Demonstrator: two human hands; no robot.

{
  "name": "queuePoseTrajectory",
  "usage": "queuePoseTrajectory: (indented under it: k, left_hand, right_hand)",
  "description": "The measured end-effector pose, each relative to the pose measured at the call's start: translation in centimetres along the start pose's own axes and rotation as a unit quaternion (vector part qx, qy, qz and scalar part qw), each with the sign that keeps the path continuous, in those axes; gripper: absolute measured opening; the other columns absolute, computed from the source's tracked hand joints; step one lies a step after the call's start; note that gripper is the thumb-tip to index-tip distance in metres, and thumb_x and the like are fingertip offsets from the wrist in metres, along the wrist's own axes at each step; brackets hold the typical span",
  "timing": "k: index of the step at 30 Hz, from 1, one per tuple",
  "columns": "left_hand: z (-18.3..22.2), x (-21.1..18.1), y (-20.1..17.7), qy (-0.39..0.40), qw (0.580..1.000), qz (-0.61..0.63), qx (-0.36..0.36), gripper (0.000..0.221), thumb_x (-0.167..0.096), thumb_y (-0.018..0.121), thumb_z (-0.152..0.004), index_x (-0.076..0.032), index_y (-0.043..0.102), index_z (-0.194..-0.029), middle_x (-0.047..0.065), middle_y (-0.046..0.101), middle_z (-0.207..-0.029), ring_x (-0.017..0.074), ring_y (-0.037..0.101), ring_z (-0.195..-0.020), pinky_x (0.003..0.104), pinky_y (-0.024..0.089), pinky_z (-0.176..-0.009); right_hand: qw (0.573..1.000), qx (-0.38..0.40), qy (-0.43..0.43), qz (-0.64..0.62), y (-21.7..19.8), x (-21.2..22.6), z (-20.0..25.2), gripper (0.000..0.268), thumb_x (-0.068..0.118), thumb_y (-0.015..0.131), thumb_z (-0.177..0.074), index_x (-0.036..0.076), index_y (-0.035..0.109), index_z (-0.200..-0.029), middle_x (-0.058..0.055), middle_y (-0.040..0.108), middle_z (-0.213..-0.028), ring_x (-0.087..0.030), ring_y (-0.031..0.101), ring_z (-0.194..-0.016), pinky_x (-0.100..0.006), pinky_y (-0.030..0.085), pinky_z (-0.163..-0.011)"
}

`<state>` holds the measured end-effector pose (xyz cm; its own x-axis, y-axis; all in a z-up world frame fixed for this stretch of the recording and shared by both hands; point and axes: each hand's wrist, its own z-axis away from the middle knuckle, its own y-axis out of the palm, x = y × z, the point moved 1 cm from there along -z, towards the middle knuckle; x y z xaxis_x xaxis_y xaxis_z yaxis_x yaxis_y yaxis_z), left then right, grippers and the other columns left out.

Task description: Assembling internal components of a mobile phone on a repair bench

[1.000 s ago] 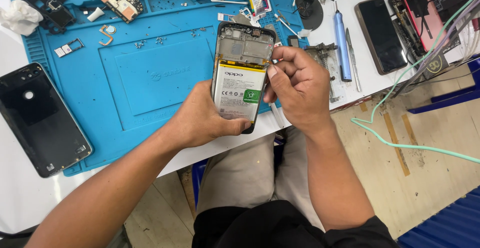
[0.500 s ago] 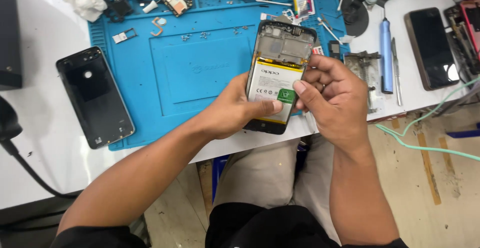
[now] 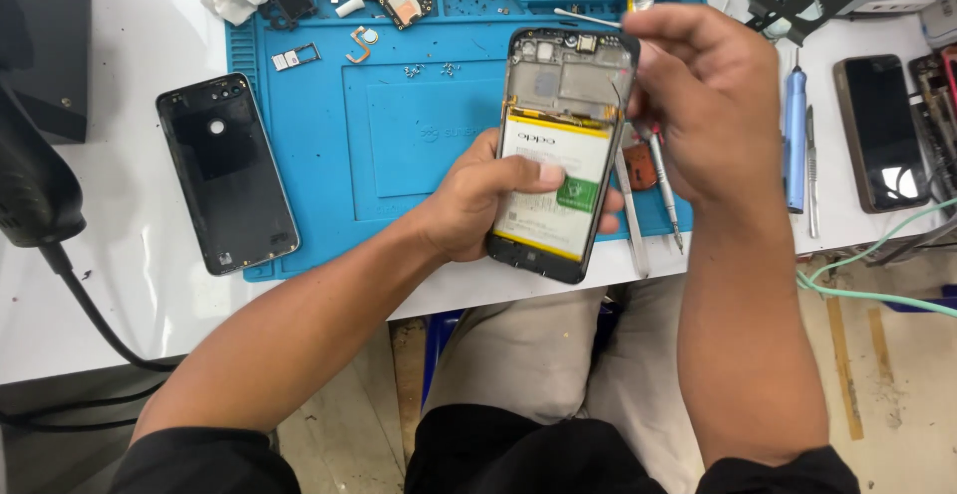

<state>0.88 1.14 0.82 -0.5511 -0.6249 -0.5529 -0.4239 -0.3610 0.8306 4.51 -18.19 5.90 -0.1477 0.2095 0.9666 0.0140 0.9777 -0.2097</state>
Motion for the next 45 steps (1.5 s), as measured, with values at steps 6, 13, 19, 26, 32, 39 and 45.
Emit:
queuePoseTrajectory:
  k: [6,13,19,26,32,39,45]
  left_hand:
    - [1.2,0.2,0.0,-0.132,0.974,0.084,0.162,0.045,0.002,0.073,-0.086,0.021,0.058,-0.124,0.037,0.068,-0.111,0.0536,0.07,-0.102,0.068,0.059,-0.091]
    - [1.3,-0.7,-0.4,-0.246,0.944,0.087,0.2,0.048,-0.004,0.076,-0.086,0.021,0.058,-0.123,0.041,0.067,-0.114,0.0514,0.07,-0.101,0.058,0.06,-0.092]
    - [1.1,-0.8,0.0,-0.285,0.945,0.085,0.139,0.064,-0.01,0.081,-0.078,0.015,0.055,-0.13,0.037,0.069,-0.102,0.0472,0.073,-0.09,0.057,0.062,-0.08]
    - [2.0,-0.2,-1.3,-0.231,0.97,0.002,0.068,0.052,-0.013,0.083,-0.08,0.011,0.059,-0.12,0.042,0.076,-0.091,0.0541,0.079,-0.08,0.061,0.064,-0.07]
    - [2.8,1.3,-4.5,-0.243,0.969,0.034,-0.027,0.059,-0.014,0.094,-0.075,0.018,0.065,-0.115,0.049,0.077,-0.095,0.0622,0.078,-0.088,0.076,0.062,-0.077]
    - [1.6,1.3,-1.6,-0.15,0.987,0.007,-0.053,0.063,-0.014,0.086,-0.083,0.015,0.059,-0.131,0.049,0.074,-0.112,0.0613,0.077,-0.098,0.066,0.063,-0.085]
    - [0.5,2.3,-0.6,-0.097,0.993,0.029,-0.054,0.065,-0.01,0.086,-0.09,0.008,0.052,-0.143,0.048,0.069,-0.117,0.0573,0.077,-0.1,0.063,0.064,-0.084]
  right_hand:
    - [0.981,0.16,-0.014,0.111,8.6,-1.5,-9.0,0.015,0.011,0.075,-0.095,0.007,0.07,-0.108,-0.002,0.075,-0.083,-0.007,0.071,-0.057,-0.018,0.046,-0.038]
    - [0.898,0.047,-0.205,0.385,14.7,-5.6,-11.9,0.03,0.036,0.089,-0.082,0.016,0.067,-0.086,0.001,0.07,-0.076,-0.021,0.065,-0.066,-0.041,0.045,-0.051]
    - [0.875,0.037,-0.082,0.476,16.6,-5.9,-12.4,0.047,0.047,0.084,-0.074,0.015,0.056,-0.096,-0.009,0.071,-0.086,-0.034,0.067,-0.074,-0.052,0.049,-0.054]
    - [0.959,0.077,-0.08,0.259,17.2,-9.7,-13.1,0.034,0.028,0.079,-0.075,0.017,0.053,-0.093,-0.009,0.076,-0.09,-0.035,0.075,-0.08,-0.052,0.049,-0.058]
    - [0.992,0.062,-0.048,0.101,14.0,-8.8,-11.4,0.022,0.028,0.071,-0.07,0.021,0.051,-0.074,0.0,0.079,-0.072,-0.025,0.074,-0.068,-0.041,0.048,-0.059]
    - [0.985,0.034,-0.054,-0.16,3.8,-5.3,-5.1,0.026,0.03,0.077,-0.084,0.012,0.066,-0.1,-0.003,0.074,-0.089,-0.011,0.07,-0.069,-0.028,0.056,-0.04]
    - [0.976,0.027,-0.051,-0.21,-3.4,-1.4,0.9,0.017,0.021,0.075,-0.093,0.013,0.062,-0.102,0.0,0.063,-0.093,-0.011,0.07,-0.079,-0.023,0.059,-0.06]
